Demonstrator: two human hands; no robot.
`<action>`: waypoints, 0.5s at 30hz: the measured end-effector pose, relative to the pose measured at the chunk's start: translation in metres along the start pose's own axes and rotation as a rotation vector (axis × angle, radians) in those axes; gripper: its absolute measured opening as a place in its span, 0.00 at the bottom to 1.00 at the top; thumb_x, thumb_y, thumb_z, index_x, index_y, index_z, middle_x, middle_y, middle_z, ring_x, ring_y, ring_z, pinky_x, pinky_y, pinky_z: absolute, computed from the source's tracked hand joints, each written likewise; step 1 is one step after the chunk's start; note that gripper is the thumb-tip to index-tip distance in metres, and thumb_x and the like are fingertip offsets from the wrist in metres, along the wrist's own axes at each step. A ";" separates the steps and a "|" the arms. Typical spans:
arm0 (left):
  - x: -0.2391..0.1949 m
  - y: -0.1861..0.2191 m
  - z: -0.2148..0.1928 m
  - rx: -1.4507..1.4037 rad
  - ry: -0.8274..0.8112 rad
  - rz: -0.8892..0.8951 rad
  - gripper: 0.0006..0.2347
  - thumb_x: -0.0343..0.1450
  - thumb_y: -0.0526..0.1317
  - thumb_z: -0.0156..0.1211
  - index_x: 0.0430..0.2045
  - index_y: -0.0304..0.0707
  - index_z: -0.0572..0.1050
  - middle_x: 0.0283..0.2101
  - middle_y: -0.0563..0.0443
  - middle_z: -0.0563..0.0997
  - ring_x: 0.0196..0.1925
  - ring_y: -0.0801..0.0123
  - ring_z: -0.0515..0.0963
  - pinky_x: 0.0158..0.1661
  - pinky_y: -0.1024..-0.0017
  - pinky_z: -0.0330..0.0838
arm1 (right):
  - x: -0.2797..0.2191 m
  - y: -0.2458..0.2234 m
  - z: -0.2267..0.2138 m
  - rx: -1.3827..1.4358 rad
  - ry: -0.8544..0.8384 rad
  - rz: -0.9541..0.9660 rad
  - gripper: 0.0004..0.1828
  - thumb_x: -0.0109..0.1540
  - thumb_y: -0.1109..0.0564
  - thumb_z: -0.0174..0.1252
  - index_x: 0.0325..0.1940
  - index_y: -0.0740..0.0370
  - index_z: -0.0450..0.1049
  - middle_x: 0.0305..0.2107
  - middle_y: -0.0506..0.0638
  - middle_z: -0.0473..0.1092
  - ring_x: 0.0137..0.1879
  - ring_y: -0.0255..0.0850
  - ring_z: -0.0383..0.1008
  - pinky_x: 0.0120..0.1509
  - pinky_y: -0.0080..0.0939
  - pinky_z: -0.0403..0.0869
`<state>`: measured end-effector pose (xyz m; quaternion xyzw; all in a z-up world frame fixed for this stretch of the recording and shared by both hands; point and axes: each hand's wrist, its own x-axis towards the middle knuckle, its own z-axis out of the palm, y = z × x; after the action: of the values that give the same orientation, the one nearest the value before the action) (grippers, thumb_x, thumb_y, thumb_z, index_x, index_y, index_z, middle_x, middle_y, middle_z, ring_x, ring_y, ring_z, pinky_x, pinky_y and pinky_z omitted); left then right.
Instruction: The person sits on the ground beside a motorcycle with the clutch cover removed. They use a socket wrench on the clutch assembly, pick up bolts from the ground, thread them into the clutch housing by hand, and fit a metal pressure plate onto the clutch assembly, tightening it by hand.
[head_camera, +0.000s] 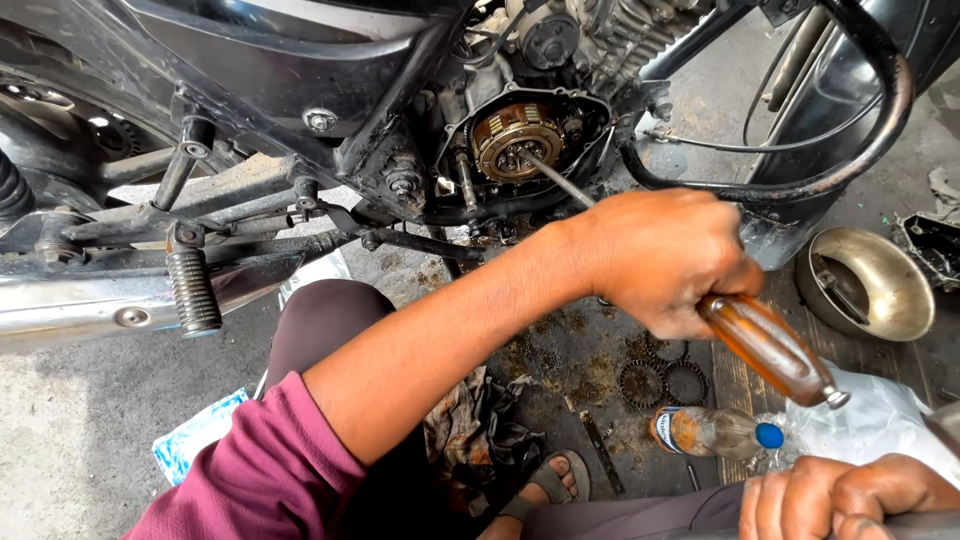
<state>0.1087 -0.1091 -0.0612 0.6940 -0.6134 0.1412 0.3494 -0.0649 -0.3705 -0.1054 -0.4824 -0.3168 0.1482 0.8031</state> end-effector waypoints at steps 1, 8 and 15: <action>0.001 -0.001 0.001 -0.013 -0.020 0.016 0.09 0.59 0.45 0.72 0.25 0.46 0.80 0.18 0.52 0.79 0.23 0.53 0.81 0.25 0.54 0.73 | 0.004 -0.004 -0.002 -0.021 -0.046 0.061 0.13 0.73 0.60 0.50 0.34 0.64 0.61 0.21 0.57 0.64 0.23 0.47 0.66 0.30 0.56 0.73; -0.001 -0.001 0.003 0.072 -0.039 -0.006 0.11 0.58 0.46 0.74 0.19 0.43 0.77 0.19 0.48 0.79 0.27 0.47 0.80 0.27 0.51 0.71 | 0.001 -0.006 -0.004 -0.009 -0.098 0.150 0.20 0.73 0.60 0.50 0.26 0.63 0.60 0.21 0.57 0.64 0.25 0.49 0.67 0.33 0.58 0.73; 0.003 0.008 0.003 0.109 0.007 -0.081 0.08 0.58 0.43 0.70 0.19 0.43 0.77 0.17 0.49 0.78 0.23 0.49 0.80 0.26 0.52 0.72 | -0.016 0.004 -0.011 0.050 0.080 0.037 0.08 0.73 0.58 0.51 0.43 0.65 0.63 0.22 0.60 0.65 0.24 0.49 0.67 0.29 0.60 0.73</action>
<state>0.1007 -0.1131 -0.0589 0.7358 -0.5749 0.1624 0.3190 -0.0697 -0.3847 -0.1178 -0.4735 -0.2716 0.1517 0.8240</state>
